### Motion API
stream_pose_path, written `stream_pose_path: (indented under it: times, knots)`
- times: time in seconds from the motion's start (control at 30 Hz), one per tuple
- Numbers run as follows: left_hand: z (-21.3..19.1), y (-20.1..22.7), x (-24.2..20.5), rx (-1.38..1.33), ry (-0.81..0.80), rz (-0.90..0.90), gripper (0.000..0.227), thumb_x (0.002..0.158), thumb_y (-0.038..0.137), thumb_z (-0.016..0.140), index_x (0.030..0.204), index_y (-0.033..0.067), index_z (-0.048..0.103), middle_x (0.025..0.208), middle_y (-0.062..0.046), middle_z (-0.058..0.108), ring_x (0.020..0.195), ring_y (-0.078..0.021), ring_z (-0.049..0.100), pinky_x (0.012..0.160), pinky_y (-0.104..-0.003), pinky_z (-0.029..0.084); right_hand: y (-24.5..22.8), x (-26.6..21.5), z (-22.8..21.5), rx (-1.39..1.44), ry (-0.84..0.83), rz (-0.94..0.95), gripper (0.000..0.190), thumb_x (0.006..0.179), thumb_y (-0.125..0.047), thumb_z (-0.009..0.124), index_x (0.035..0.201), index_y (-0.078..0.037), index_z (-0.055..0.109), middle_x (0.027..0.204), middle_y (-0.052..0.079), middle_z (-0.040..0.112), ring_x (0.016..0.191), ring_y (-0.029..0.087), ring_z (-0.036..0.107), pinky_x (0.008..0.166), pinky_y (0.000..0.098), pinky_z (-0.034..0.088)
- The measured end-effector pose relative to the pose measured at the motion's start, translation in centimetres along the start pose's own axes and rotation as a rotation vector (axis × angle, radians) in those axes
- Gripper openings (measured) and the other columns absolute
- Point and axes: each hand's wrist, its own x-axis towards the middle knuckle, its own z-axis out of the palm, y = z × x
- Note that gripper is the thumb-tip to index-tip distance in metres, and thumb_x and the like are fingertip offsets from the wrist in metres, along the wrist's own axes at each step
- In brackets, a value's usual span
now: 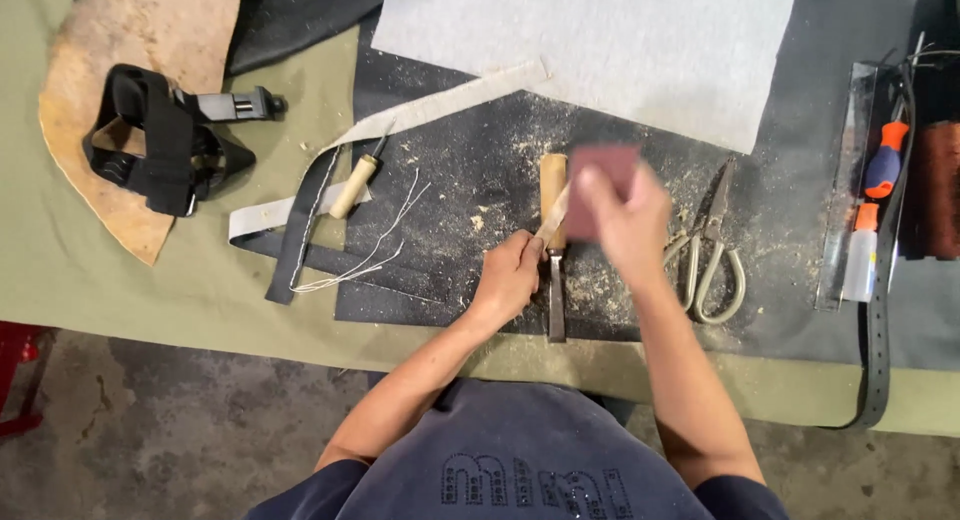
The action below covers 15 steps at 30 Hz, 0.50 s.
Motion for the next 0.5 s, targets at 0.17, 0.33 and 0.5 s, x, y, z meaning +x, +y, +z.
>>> stream_pose_path:
  times: [0.17, 0.33, 0.5]
  knots:
    - [-0.2, 0.1, -0.6, -0.035, 0.008, -0.008, 0.033, 0.109, 0.015, 0.041, 0.092, -0.0005, 0.064, 0.056, -0.014, 0.06, 0.044, -0.0197, 0.057, 0.043, -0.031, 0.046, 4.2, 1.3, 2.4, -0.145, -0.031, -0.038, 0.028, 0.096, -0.031, 0.074, 0.104, -0.004, 0.071, 0.088, 0.017, 0.074, 0.086, 0.035, 0.074, 0.075, 0.0436, 0.057]
    - [-0.7, 0.2, -0.4, -0.048, 0.014, 0.018, 0.034, 0.111, 0.014, 0.039, 0.095, -0.0025, 0.064, 0.056, -0.014, 0.06, 0.043, -0.0198, 0.056, 0.043, -0.032, 0.047, 3.6, 2.2, 1.2, -0.064, 0.089, -0.241, 0.035, 0.099, -0.029, 0.075, 0.105, 0.004, 0.067, 0.089, 0.026, 0.07, 0.093, 0.046, 0.07, 0.073, 0.0519, 0.052]
    - [-0.5, -0.3, -0.8, -0.025, 0.039, -0.008, 0.033, 0.109, 0.016, 0.043, 0.092, 0.0002, 0.065, 0.054, -0.013, 0.061, 0.042, -0.0199, 0.058, 0.042, -0.031, 0.047, 4.4, 1.9, 2.8, -0.068, -0.064, -0.079, 0.033, 0.091, -0.032, 0.078, 0.101, -0.001, 0.071, 0.089, 0.022, 0.072, 0.093, 0.045, 0.07, 0.075, 0.0522, 0.053]
